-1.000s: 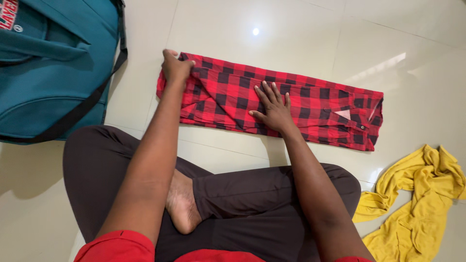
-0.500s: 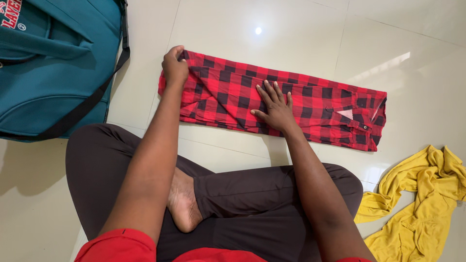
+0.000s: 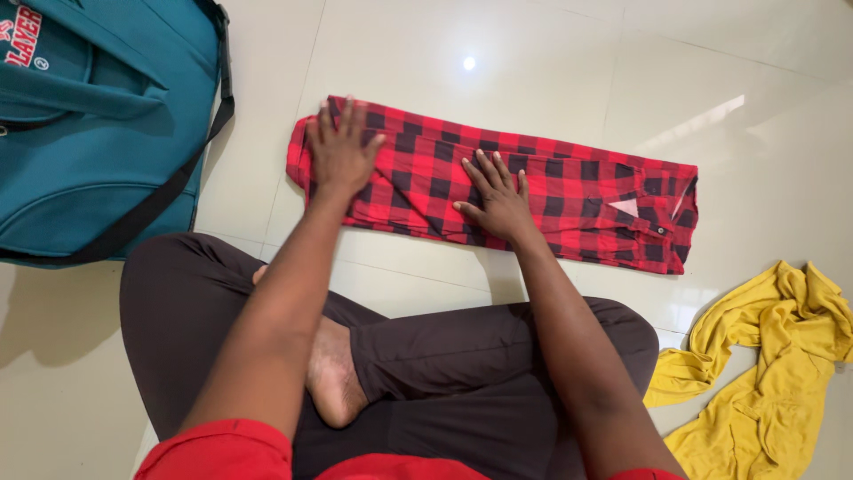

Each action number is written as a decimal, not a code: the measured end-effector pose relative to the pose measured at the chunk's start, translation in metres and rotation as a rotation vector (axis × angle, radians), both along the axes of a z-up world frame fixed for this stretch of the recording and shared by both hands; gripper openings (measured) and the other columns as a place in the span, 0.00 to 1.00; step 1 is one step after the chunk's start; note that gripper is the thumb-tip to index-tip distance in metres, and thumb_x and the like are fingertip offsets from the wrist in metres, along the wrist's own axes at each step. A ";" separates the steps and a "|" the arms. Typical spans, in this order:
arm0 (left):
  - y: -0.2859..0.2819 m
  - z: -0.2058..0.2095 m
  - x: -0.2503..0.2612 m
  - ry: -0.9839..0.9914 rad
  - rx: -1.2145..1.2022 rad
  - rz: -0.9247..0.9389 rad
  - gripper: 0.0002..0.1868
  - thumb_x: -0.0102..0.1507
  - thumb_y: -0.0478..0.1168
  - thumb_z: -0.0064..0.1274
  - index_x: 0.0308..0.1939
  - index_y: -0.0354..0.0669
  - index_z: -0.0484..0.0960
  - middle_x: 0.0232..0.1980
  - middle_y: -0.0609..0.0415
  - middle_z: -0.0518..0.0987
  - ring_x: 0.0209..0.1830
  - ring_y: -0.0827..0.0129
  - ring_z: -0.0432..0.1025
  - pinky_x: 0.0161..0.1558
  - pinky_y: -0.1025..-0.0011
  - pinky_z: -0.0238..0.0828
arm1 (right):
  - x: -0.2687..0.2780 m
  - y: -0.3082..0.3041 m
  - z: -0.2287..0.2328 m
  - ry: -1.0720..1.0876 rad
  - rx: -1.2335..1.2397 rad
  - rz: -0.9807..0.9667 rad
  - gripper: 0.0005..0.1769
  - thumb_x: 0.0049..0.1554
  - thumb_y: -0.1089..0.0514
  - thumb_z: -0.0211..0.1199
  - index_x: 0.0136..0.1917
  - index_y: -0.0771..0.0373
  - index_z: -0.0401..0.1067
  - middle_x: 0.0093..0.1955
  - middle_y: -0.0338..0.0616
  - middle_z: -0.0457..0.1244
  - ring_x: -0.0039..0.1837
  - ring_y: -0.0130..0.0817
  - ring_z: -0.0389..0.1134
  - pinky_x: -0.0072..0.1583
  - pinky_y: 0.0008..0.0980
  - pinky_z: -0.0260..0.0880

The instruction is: The person folds a shirt by folding the sides and sleeves inward, rolling and folding the body into a rectangle, and smoothing the fabric by hand.

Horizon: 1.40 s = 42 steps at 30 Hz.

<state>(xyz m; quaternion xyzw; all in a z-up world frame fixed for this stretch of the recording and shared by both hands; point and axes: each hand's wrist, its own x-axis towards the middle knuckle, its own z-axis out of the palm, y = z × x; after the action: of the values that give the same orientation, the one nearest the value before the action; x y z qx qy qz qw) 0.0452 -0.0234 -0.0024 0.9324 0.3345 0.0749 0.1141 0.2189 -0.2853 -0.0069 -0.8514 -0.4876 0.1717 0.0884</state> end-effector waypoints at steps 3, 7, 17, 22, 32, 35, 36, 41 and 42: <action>0.004 0.002 -0.007 -0.016 0.032 0.127 0.39 0.72 0.65 0.35 0.81 0.50 0.54 0.83 0.38 0.46 0.83 0.44 0.37 0.76 0.38 0.33 | 0.001 0.000 -0.001 0.001 0.001 -0.003 0.51 0.54 0.22 0.56 0.83 0.32 0.42 0.88 0.30 0.32 0.87 0.37 0.28 0.78 0.67 0.25; -0.028 -0.007 0.004 -0.060 0.117 0.005 0.40 0.75 0.67 0.33 0.84 0.47 0.52 0.86 0.43 0.47 0.87 0.45 0.38 0.79 0.36 0.33 | 0.002 -0.002 -0.004 0.005 0.032 0.009 0.50 0.55 0.22 0.55 0.84 0.33 0.43 0.88 0.31 0.33 0.88 0.38 0.28 0.78 0.68 0.25; -0.074 0.005 0.001 0.012 0.017 -0.067 0.43 0.69 0.70 0.36 0.82 0.56 0.53 0.85 0.48 0.44 0.84 0.47 0.35 0.75 0.32 0.29 | -0.004 0.001 0.001 0.005 0.042 0.002 0.50 0.54 0.22 0.55 0.83 0.35 0.45 0.87 0.32 0.36 0.87 0.39 0.31 0.78 0.67 0.25; -0.075 0.002 0.000 0.025 0.009 -0.047 0.43 0.68 0.70 0.36 0.82 0.58 0.52 0.85 0.48 0.43 0.84 0.47 0.35 0.75 0.32 0.29 | -0.038 0.023 -0.005 -0.137 0.306 0.064 0.46 0.63 0.26 0.49 0.85 0.47 0.44 0.88 0.43 0.38 0.87 0.41 0.34 0.78 0.68 0.25; -0.007 -0.005 -0.056 0.027 0.001 0.018 0.44 0.69 0.70 0.32 0.83 0.55 0.44 0.86 0.52 0.41 0.86 0.56 0.36 0.79 0.43 0.29 | -0.048 0.020 -0.008 -0.189 0.182 0.108 0.47 0.61 0.25 0.48 0.85 0.43 0.43 0.87 0.39 0.38 0.87 0.38 0.33 0.78 0.66 0.24; -0.003 -0.015 -0.051 0.009 -0.010 0.010 0.44 0.70 0.68 0.35 0.82 0.51 0.46 0.85 0.46 0.45 0.84 0.52 0.39 0.77 0.43 0.32 | -0.046 0.022 -0.008 -0.195 0.215 0.114 0.46 0.62 0.25 0.48 0.85 0.43 0.43 0.87 0.38 0.38 0.87 0.38 0.34 0.79 0.66 0.24; 0.000 -0.017 -0.048 0.010 -0.010 0.011 0.44 0.70 0.68 0.35 0.82 0.51 0.46 0.85 0.46 0.45 0.84 0.52 0.39 0.77 0.43 0.32 | -0.046 0.021 -0.008 -0.196 0.210 0.114 0.46 0.62 0.25 0.48 0.85 0.43 0.43 0.87 0.38 0.38 0.87 0.37 0.33 0.79 0.65 0.24; 0.030 -0.002 -0.034 -0.468 -0.247 0.105 0.23 0.69 0.47 0.56 0.64 0.43 0.74 0.68 0.45 0.75 0.70 0.49 0.69 0.70 0.57 0.67 | -0.046 0.021 -0.011 -0.166 0.197 0.108 0.46 0.62 0.25 0.48 0.85 0.42 0.44 0.88 0.37 0.38 0.87 0.37 0.33 0.79 0.65 0.24; 0.035 0.005 -0.043 -0.466 -0.248 0.109 0.23 0.69 0.47 0.56 0.64 0.43 0.74 0.68 0.45 0.75 0.70 0.49 0.69 0.70 0.57 0.67 | -0.044 0.021 -0.011 -0.163 0.200 0.108 0.46 0.62 0.25 0.48 0.85 0.42 0.44 0.88 0.37 0.38 0.87 0.37 0.33 0.79 0.65 0.24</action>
<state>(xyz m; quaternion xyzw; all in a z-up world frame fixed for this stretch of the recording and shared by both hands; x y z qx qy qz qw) 0.0019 0.0118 0.0027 0.8495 0.3556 0.2522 0.2972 0.1745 -0.2639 -0.0178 -0.8219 -0.5531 0.0573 0.1236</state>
